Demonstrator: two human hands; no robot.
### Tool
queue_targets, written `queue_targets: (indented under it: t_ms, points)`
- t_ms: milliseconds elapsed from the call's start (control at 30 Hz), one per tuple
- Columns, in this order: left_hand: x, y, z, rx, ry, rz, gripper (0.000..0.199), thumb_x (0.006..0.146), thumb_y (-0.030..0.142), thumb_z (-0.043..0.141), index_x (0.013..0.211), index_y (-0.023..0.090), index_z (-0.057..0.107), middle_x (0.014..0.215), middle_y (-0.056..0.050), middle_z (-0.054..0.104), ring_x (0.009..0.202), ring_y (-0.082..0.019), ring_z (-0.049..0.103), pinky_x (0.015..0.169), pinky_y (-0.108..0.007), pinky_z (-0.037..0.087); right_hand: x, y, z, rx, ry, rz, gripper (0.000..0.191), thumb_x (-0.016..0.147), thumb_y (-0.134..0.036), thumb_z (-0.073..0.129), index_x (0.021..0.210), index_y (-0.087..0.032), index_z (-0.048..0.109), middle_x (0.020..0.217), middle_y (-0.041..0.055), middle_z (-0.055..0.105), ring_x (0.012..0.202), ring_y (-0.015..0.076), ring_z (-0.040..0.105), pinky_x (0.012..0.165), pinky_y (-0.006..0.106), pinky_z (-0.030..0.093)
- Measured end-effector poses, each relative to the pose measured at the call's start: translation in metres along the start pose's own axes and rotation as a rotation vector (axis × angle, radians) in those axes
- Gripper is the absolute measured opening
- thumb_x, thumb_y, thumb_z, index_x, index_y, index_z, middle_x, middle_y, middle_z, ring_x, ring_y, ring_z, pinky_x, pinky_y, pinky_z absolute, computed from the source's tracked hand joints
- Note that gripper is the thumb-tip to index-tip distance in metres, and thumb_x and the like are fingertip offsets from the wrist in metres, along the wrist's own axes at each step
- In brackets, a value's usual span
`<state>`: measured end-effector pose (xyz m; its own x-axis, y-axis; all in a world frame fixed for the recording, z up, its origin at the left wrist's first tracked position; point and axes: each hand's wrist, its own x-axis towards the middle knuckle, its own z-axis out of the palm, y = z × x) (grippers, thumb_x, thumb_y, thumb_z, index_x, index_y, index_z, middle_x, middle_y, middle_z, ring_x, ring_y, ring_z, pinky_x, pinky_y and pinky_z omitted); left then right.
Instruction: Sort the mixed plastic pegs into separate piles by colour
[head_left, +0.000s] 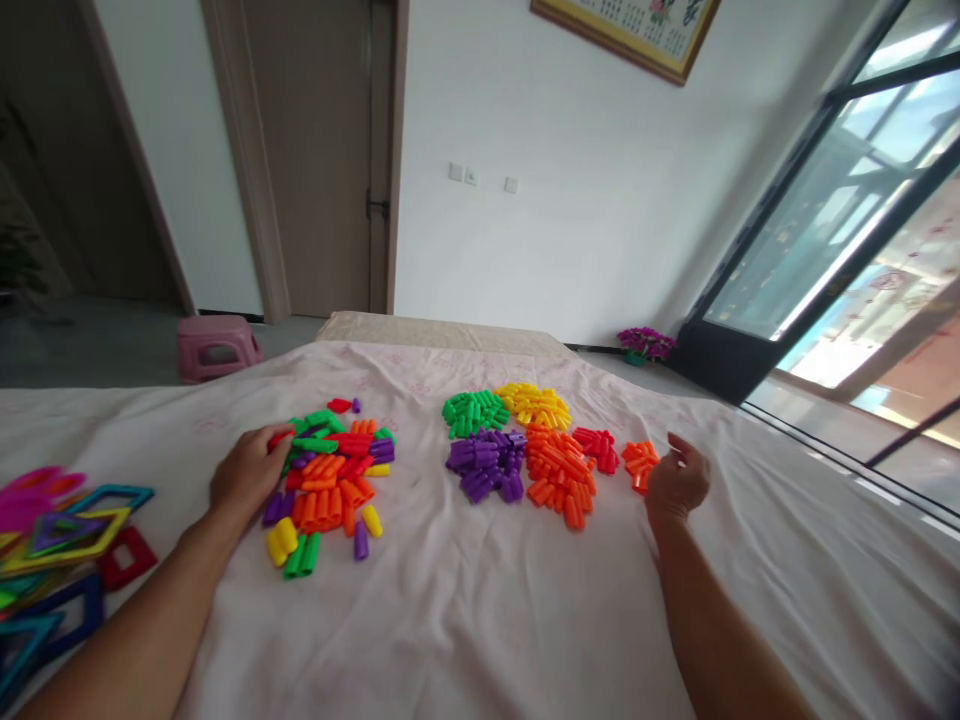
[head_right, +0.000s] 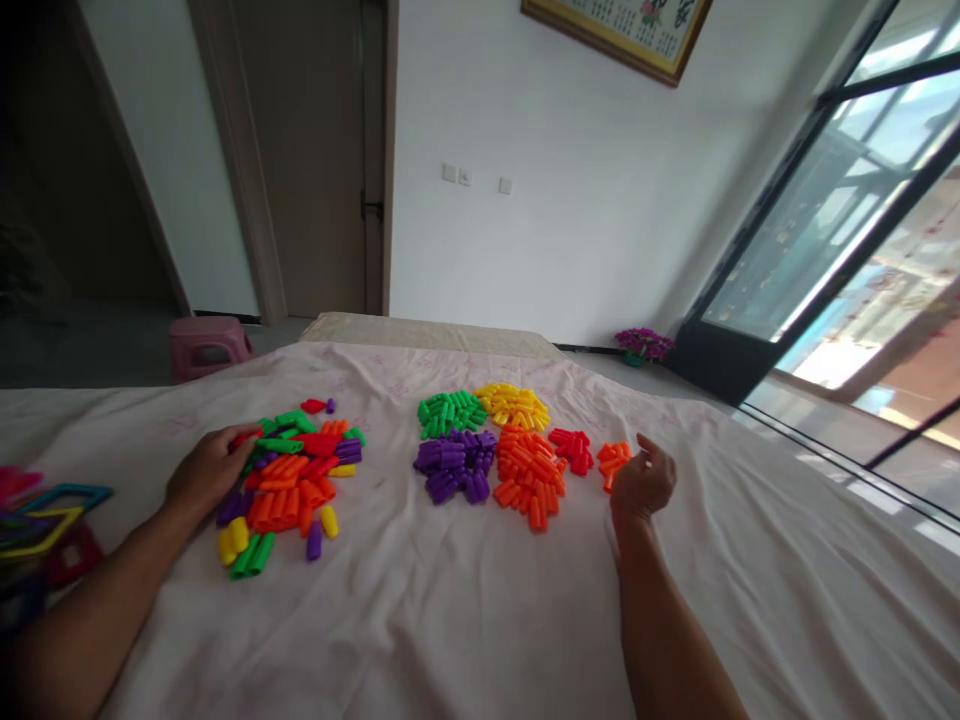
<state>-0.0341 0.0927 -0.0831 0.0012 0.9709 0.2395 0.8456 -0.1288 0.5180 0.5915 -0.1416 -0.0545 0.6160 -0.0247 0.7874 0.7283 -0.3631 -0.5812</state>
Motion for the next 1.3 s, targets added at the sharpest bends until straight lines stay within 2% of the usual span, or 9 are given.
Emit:
queue_targets:
  t_ms: [100, 200, 333, 433, 567, 767, 1000, 1167, 1300]
  points:
    - [-0.004, 0.008, -0.004, -0.032, 0.02, -0.048, 0.045, 0.095, 0.043, 0.039, 0.125, 0.025, 0.067, 0.133, -0.009, 0.064, 0.119, -0.026, 0.061, 0.096, -0.035, 0.048, -0.007, -0.044, 0.004, 0.135, -0.063, -0.186, 0.036, 0.085, -0.02, 0.041, 0.1, -0.014, 0.074, 0.098, 0.012, 0.071, 0.095, 0.025, 0.064, 0.091, 0.041, 0.05]
    - [-0.005, 0.01, -0.005, -0.034, 0.024, -0.058, 0.044, 0.094, 0.043, 0.041, 0.126, 0.025, 0.066, 0.135, -0.009, 0.063, 0.12, -0.027, 0.061, 0.097, -0.036, 0.047, -0.029, -0.104, -0.005, 0.337, -0.218, -0.373, 0.028, 0.087, -0.018, 0.045, 0.096, -0.017, 0.073, 0.095, 0.0104, 0.071, 0.094, 0.0236, 0.065, 0.089, 0.04, 0.052]
    - [-0.005, 0.009, -0.002, -0.034, 0.046, -0.058, 0.042, 0.094, 0.042, 0.041, 0.124, 0.027, 0.067, 0.133, -0.008, 0.064, 0.119, -0.026, 0.06, 0.096, -0.036, 0.047, -0.083, -0.18, -0.031, 0.592, -0.667, -0.6, 0.027, 0.094, -0.016, 0.046, 0.097, -0.022, 0.072, 0.094, 0.0077, 0.072, 0.092, 0.0206, 0.066, 0.084, 0.037, 0.054]
    - [-0.004, 0.009, 0.0, -0.046, 0.061, -0.057, 0.04, 0.094, 0.041, 0.043, 0.121, 0.027, 0.068, 0.131, -0.007, 0.065, 0.118, -0.025, 0.061, 0.096, -0.034, 0.047, -0.129, -0.22, -0.05, 0.686, -1.031, -0.783, 0.03, 0.097, -0.013, 0.045, 0.11, -0.023, 0.07, 0.106, 0.0077, 0.073, 0.099, 0.0192, 0.066, 0.089, 0.035, 0.053]
    - [-0.005, 0.01, -0.001, -0.057, 0.069, -0.059, 0.04, 0.094, 0.041, 0.043, 0.121, 0.026, 0.068, 0.13, -0.008, 0.065, 0.117, -0.025, 0.061, 0.096, -0.035, 0.047, -0.174, -0.255, -0.065, 0.707, -1.294, -0.886, 0.032, 0.098, -0.012, 0.046, 0.121, -0.022, 0.066, 0.119, 0.0084, 0.071, 0.108, 0.019, 0.065, 0.094, 0.034, 0.051]
    - [-0.006, 0.013, -0.003, -0.051, 0.058, -0.054, 0.041, 0.094, 0.042, 0.042, 0.12, 0.026, 0.069, 0.13, -0.008, 0.065, 0.117, -0.025, 0.061, 0.096, -0.035, 0.046, -0.2, -0.291, -0.062, 0.664, -1.419, -1.045, 0.029, 0.099, -0.021, 0.053, 0.125, -0.026, 0.063, 0.126, 0.0056, 0.067, 0.114, 0.0193, 0.061, 0.099, 0.033, 0.045]
    - [-0.005, 0.012, -0.003, -0.024, 0.043, -0.068, 0.042, 0.093, 0.043, 0.042, 0.123, 0.027, 0.067, 0.133, -0.008, 0.063, 0.117, -0.028, 0.061, 0.093, -0.037, 0.048, -0.212, -0.308, -0.042, 0.493, -1.452, -1.052, 0.019, 0.1, -0.025, 0.052, 0.106, -0.023, 0.07, 0.105, 0.0035, 0.067, 0.099, 0.0181, 0.061, 0.085, 0.026, 0.045]
    - [-0.003, 0.008, 0.0, -0.042, 0.028, -0.045, 0.043, 0.094, 0.042, 0.04, 0.124, 0.025, 0.067, 0.134, -0.008, 0.063, 0.12, -0.027, 0.06, 0.096, -0.037, 0.047, -0.203, -0.305, -0.041, 0.545, -1.421, -0.934, 0.019, 0.099, -0.028, 0.056, 0.111, -0.022, 0.069, 0.1, 0.0047, 0.071, 0.091, 0.0169, 0.064, 0.082, 0.025, 0.046]
    - [-0.003, 0.009, -0.001, -0.05, 0.019, -0.055, 0.045, 0.095, 0.045, 0.038, 0.123, 0.026, 0.067, 0.135, -0.008, 0.062, 0.121, -0.028, 0.059, 0.098, -0.039, 0.047, -0.164, -0.297, -0.028, 0.594, -1.26, -0.749, 0.018, 0.097, -0.035, 0.06, 0.104, -0.022, 0.071, 0.096, 0.0043, 0.071, 0.09, 0.0161, 0.065, 0.082, 0.025, 0.047]
